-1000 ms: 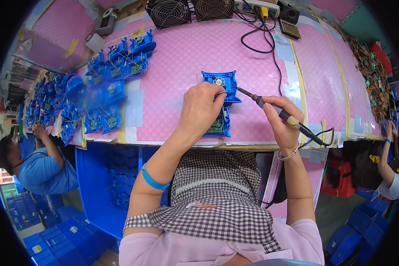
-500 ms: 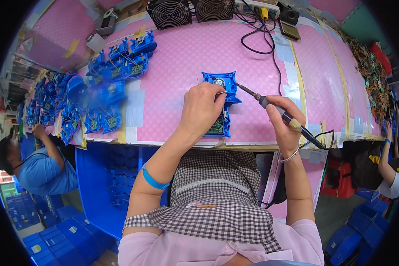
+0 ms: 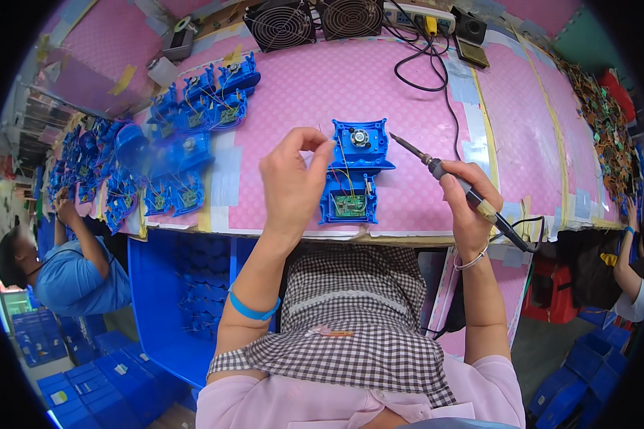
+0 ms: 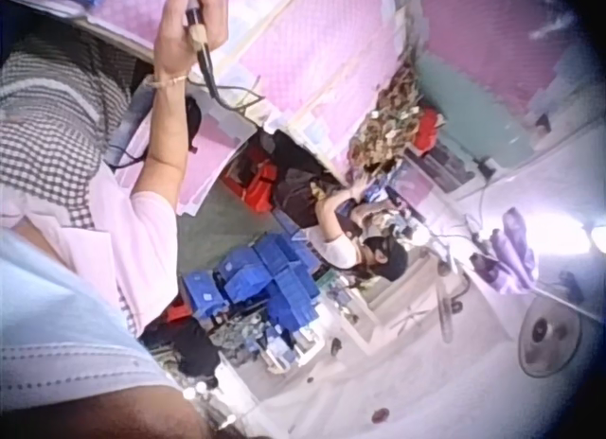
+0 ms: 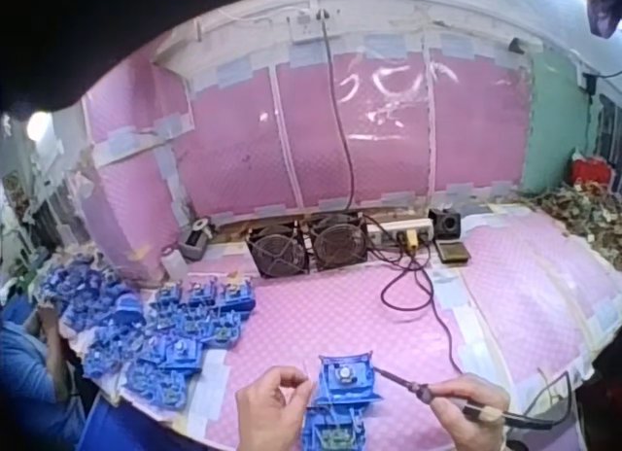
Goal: The person solders wires onto components inside plastic housings using a soldering iron, picking parts from a bin and placing the assembled pieces on the workstation.
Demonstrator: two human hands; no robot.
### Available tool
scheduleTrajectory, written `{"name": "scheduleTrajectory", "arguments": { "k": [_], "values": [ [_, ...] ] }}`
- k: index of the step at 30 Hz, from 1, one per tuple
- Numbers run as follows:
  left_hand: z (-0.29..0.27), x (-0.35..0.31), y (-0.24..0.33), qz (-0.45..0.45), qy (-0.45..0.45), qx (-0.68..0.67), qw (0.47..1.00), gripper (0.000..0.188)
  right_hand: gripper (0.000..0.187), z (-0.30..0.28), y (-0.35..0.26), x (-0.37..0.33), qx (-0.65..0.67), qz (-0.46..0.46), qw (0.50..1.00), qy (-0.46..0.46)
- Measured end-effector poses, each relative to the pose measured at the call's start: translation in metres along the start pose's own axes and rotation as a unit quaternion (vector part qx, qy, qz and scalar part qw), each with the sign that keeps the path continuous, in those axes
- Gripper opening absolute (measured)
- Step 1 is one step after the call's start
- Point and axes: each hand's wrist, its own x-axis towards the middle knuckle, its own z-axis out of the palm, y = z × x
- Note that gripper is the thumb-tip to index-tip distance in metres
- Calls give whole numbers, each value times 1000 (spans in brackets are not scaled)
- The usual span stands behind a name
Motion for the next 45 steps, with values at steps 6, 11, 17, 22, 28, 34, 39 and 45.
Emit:
{"name": "scheduleTrajectory", "arguments": {
  "k": [6, 11, 17, 22, 28, 34, 39, 45],
  "values": [
    [11, -1, -3, -15, -49, 69, 996, 10, 13, 15, -7, 3, 15, -13, 999, -50],
    [11, -4, -7, -11, -66, 58, 996, 12, 14, 21, 0, 3, 22, -10, 998, -55],
    [17, -3, -13, 35, -74, 68, 994, 12, 14, 28, 3, 5, 23, -9, 998, -54],
    [16, -3, -12, 34, -83, 75, 993, 12, 14, 28, 3, 6, 14, -12, 998, -64],
    [17, -2, -11, 36, -99, 80, 991, 11, 13, 24, -2, 5, 18, -20, 998, -58],
    [18, -2, -11, 31, -93, 75, 992, 12, 14, 13, 3, 1, 17, -24, 999, -12],
    [18, 0, -13, 25, -99, 75, 992, 13, 21, 8, 5, -13, 69, 38, 997, 11],
    [17, -1, -19, 38, -91, 79, 992, 13, 32, 12, 11, -8, -6, -65, 992, -104]
  ]
}}
